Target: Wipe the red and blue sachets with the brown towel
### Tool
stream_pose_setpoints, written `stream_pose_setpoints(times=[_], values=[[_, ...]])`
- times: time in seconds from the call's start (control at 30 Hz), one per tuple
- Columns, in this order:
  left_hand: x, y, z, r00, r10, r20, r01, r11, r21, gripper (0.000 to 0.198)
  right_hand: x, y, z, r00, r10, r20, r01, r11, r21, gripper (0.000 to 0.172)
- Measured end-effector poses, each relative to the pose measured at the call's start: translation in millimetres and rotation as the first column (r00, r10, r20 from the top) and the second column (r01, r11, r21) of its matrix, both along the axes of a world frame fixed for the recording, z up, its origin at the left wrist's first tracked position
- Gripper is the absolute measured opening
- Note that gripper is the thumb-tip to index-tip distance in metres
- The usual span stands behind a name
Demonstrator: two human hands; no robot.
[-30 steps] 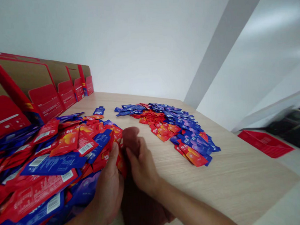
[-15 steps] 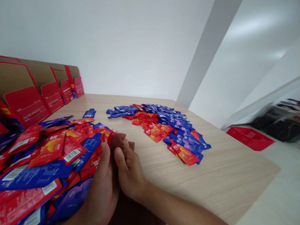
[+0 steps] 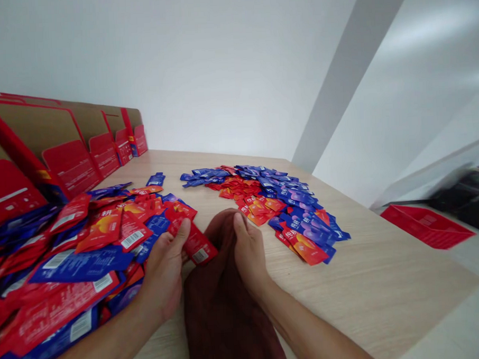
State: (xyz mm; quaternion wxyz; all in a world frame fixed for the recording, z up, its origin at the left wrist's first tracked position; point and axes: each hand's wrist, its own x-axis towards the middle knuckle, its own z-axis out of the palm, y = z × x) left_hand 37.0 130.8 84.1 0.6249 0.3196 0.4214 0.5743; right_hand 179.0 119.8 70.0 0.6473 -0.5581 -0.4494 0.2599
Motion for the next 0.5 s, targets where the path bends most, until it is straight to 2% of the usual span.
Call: stream_pose_setpoints(times=[0.07,0.13,0.2,0.27,0.37,0.5], values=[[4,-2,-5.5,0.999,0.042,-0.024,-0.041,0.998,0.041,0.074,3,2,1.7,0.995,-0.092,0.029,0.090,0.994,0.066,0.049],[12,-3,-5.1,0.996,0.088,0.024,-0.090,0.993,0.072,0.065,-3,2,-2.4,0.991,-0.086,0.100,0.072,0.988,0.135,0.045],[21,-2,-1.1,0.992,0.088,0.087,-0.093,0.994,0.059,0.040,-16,0,-12.5,0.971,-0.005,0.241,-0.041,0.981,0.190,0.040],[28,2,3.0,0.992,0.066,0.109,-0.069,0.997,0.019,0.014,-29,-3,-24.5,0.918,0.078,0.390,-0.165,0.967,0.195,0.045],[26,16,6.6,0.994,0.102,0.040,-0.102,0.995,0.014,0.012,-37,-11,-34.1,0.827,0.202,0.524,-0.322,0.935,0.148,0.054],[0,61,20.9,0.967,0.187,-0.173,-0.153,0.969,0.193,0.013,-28,-31,-21.2,0.726,0.453,0.518,-0.554,0.831,0.049,0.045]])
